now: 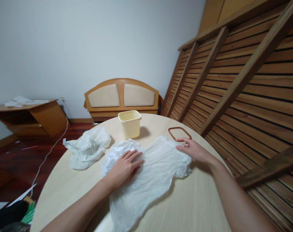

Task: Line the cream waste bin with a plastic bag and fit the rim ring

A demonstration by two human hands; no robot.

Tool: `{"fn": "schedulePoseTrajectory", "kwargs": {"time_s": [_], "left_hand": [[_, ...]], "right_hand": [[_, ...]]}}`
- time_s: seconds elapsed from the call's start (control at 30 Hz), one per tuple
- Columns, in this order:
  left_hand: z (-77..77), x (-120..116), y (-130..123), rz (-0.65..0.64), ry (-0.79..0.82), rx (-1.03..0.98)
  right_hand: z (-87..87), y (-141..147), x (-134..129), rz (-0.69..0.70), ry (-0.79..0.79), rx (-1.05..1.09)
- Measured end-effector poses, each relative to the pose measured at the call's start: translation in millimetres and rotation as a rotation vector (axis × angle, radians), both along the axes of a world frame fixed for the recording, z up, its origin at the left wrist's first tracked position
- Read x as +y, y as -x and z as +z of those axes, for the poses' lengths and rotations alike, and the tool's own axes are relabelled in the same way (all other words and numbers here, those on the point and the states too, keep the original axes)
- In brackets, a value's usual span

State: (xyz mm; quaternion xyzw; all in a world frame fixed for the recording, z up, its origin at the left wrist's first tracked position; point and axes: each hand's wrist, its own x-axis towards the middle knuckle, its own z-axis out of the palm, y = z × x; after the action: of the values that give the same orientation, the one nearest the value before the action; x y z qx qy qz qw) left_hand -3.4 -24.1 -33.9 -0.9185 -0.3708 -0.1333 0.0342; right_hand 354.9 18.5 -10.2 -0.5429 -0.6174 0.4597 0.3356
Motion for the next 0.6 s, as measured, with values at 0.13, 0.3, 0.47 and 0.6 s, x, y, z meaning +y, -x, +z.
{"fn": "schedulePoseTrajectory", "kwargs": {"time_s": [0.13, 0.3, 0.47, 0.6], "left_hand": [[3.7, -1, -1, 0.023, 0.022, 0.004], [22.8, -18, -7, -0.033, 0.103, -0.081], [26.8, -38, -20, -0.261, 0.249, -0.087], [18.9, -41, -25, -0.339, 0.279, -0.054]], "right_hand": [[-5.4, -5, -3, 0.121, 0.047, -0.065], [-8.0, -2, -3, 0.082, -0.069, -0.335], [-2.4, 0, -10, 0.215, 0.034, -0.148], [-5.9, -4, -8, 0.214, -0.036, -0.133]]}}
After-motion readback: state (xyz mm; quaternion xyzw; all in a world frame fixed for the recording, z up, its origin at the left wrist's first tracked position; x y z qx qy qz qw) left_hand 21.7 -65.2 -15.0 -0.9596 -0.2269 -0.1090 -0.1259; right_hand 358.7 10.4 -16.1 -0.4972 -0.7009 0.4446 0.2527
